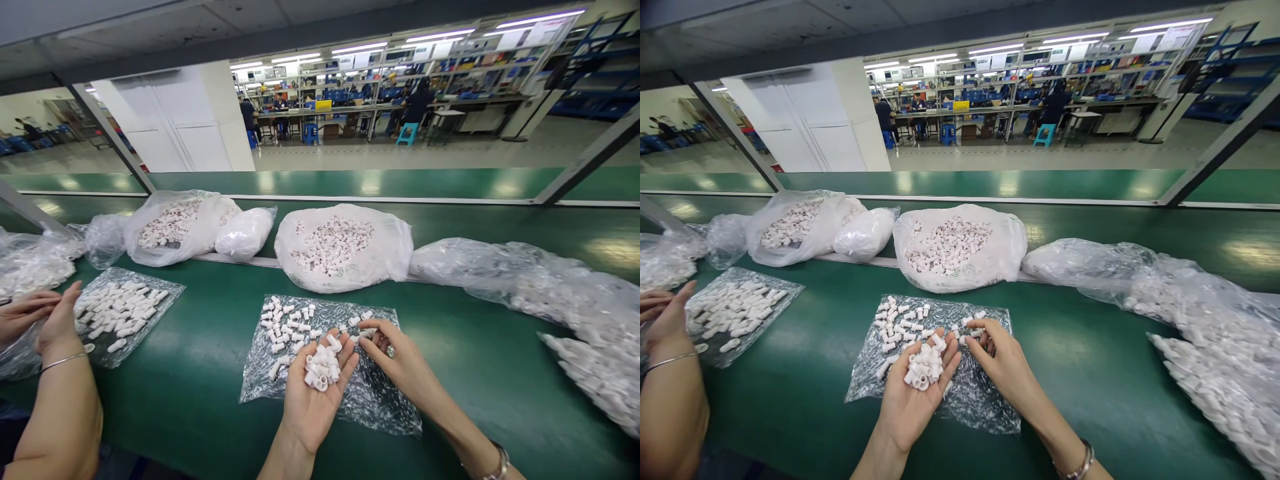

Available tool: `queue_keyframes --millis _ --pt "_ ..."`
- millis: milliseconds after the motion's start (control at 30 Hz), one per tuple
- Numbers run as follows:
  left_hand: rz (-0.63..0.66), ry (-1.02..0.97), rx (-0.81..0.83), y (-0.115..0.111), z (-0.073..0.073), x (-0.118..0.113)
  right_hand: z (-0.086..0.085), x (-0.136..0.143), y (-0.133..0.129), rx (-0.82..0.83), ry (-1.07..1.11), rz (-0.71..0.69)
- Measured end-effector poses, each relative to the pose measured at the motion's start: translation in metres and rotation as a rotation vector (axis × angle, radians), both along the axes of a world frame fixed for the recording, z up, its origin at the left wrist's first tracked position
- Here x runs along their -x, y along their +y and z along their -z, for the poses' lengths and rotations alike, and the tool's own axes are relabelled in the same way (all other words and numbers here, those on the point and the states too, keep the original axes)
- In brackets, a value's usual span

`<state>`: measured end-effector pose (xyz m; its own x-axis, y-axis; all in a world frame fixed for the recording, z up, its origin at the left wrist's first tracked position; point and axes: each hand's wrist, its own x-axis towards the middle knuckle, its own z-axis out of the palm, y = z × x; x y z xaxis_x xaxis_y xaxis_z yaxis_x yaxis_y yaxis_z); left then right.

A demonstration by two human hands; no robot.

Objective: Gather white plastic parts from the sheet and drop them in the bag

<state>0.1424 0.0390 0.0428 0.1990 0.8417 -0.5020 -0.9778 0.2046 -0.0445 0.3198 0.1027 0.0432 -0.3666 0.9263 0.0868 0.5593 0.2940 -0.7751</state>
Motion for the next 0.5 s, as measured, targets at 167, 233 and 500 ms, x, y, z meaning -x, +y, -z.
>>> queue_keyframes --millis 167,233,500 --pt "0.049 -0.049 -0.035 -0.001 0.002 -0.005 -0.013 0.009 -0.007 -0.212 -0.034 -0.201" --pt "0.064 -0.078 -0.038 -0.001 0.001 -0.008 -0.016 0.013 -0.009 -0.258 -0.082 -0.277" --pt "0.055 -0.103 0.001 -0.002 0.000 -0.010 -0.022 0.011 -0.011 -0.176 0.016 -0.261"
